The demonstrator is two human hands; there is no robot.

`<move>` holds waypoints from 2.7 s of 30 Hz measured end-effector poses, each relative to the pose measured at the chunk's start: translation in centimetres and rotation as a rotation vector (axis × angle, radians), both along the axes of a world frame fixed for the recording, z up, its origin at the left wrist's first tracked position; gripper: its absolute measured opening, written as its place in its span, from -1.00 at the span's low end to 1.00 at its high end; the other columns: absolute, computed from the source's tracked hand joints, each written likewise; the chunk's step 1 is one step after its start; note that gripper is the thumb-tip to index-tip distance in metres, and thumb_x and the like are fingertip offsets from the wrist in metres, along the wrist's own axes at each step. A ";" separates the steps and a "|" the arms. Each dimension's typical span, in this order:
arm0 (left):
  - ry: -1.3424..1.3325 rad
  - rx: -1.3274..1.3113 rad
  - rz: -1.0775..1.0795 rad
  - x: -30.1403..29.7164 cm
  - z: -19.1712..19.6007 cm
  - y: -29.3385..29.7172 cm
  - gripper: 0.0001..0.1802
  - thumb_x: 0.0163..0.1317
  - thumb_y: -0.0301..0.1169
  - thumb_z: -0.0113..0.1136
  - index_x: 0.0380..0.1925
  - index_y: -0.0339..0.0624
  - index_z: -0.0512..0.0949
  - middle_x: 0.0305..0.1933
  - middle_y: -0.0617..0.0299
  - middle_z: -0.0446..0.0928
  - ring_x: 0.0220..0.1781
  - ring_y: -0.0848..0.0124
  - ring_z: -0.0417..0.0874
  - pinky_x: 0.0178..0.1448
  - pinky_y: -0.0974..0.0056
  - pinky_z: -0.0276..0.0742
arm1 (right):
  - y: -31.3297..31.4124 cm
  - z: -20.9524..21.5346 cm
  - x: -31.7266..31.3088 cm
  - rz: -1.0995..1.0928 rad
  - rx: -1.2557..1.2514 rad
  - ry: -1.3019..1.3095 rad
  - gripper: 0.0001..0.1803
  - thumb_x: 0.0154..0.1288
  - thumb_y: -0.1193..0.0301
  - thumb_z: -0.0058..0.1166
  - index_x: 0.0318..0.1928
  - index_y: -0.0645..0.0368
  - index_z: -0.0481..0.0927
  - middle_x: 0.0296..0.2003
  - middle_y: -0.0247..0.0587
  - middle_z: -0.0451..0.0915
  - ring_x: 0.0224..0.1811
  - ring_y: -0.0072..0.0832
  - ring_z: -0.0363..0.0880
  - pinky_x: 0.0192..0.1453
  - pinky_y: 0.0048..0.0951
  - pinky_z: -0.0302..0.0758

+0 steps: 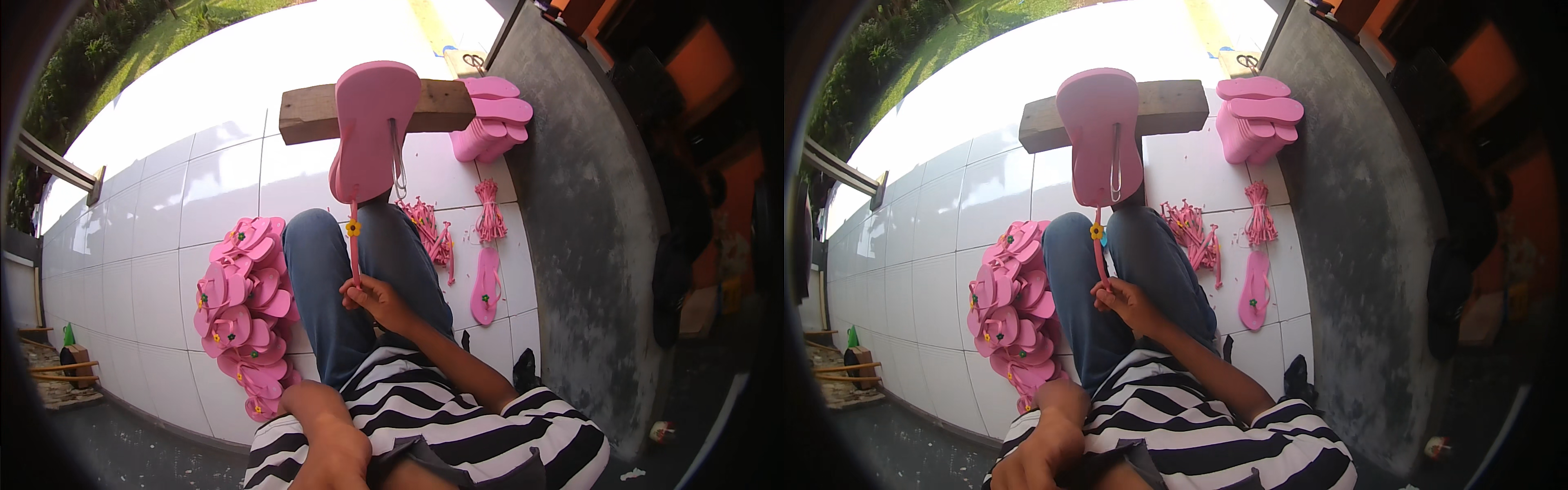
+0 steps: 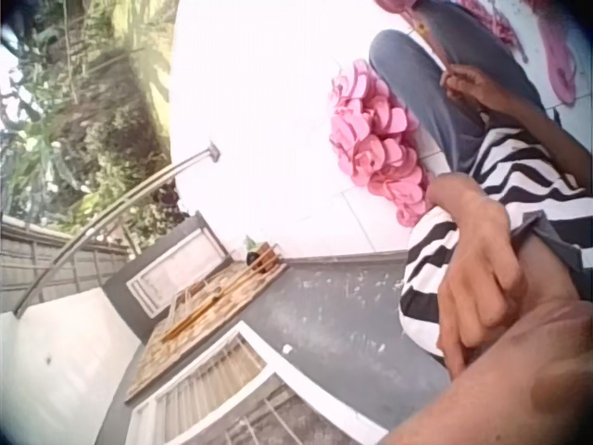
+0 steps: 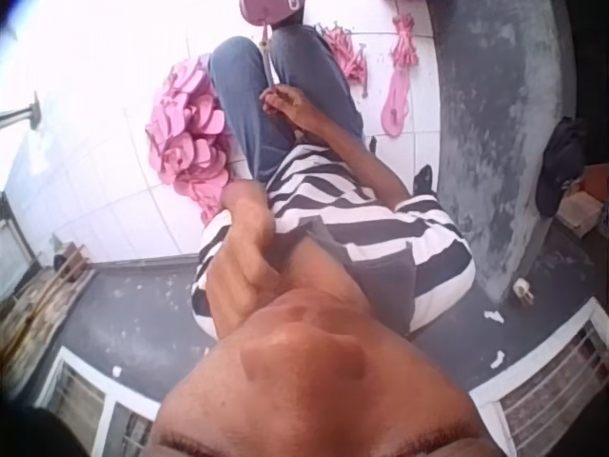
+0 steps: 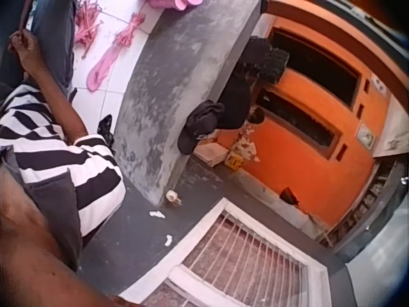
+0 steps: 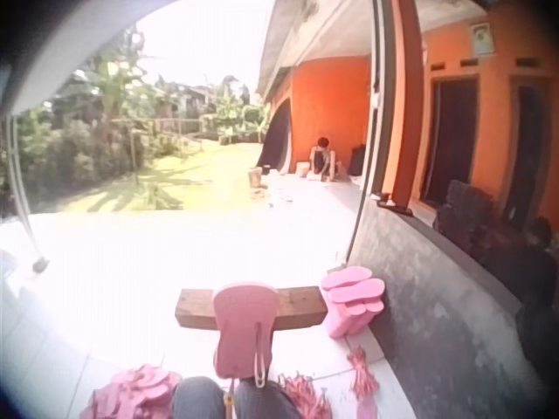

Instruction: The person assembles pink flip-flops by using a metal rod fixture to pull the straps through the holes in the soles, handling the soles and straps one at a time.

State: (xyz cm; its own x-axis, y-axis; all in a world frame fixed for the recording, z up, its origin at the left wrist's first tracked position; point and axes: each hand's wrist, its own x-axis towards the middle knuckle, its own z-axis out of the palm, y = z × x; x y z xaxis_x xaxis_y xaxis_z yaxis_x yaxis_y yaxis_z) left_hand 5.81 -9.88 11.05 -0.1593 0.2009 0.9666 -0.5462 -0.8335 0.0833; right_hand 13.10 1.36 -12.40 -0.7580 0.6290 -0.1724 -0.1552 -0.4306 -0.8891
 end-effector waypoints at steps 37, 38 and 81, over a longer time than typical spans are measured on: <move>0.677 -0.691 1.289 -0.2 -10.8 13.1 -0.75 -0.16 -0.55 0.49 -0.42 -0.10 0.65 -0.38 0.31 0.56 -0.35 0.32 0.51 -0.35 0.26 0.43 | 4.7 14.3 4.6 -0.823 0.312 -0.012 -0.82 0.34 0.46 0.24 -0.12 0.30 0.60 -0.26 -0.24 0.65 -0.15 -0.59 0.60 -0.12 -0.56 0.56; 0.647 -0.699 1.329 0.1 -11.2 13.3 -0.75 -0.16 -0.53 0.49 -0.42 -0.10 0.65 -0.38 0.33 0.55 -0.36 0.34 0.51 -0.37 0.27 0.44 | 4.3 14.2 3.7 -0.834 0.328 -0.016 -0.82 0.36 0.46 0.22 -0.12 0.30 0.60 -0.25 -0.22 0.66 -0.13 -0.59 0.60 -0.09 -0.55 0.56; 0.168 -0.960 0.622 -5.0 -4.8 19.0 -0.74 0.43 -0.27 0.15 -0.14 -0.28 0.52 -0.28 0.29 0.57 -0.25 0.61 0.51 -0.17 0.45 0.46 | 11.7 16.3 1.8 -0.623 0.882 -0.027 -0.48 0.50 0.09 -0.02 0.19 0.26 0.36 0.06 -0.12 0.48 0.06 -0.47 0.46 0.04 -0.37 0.49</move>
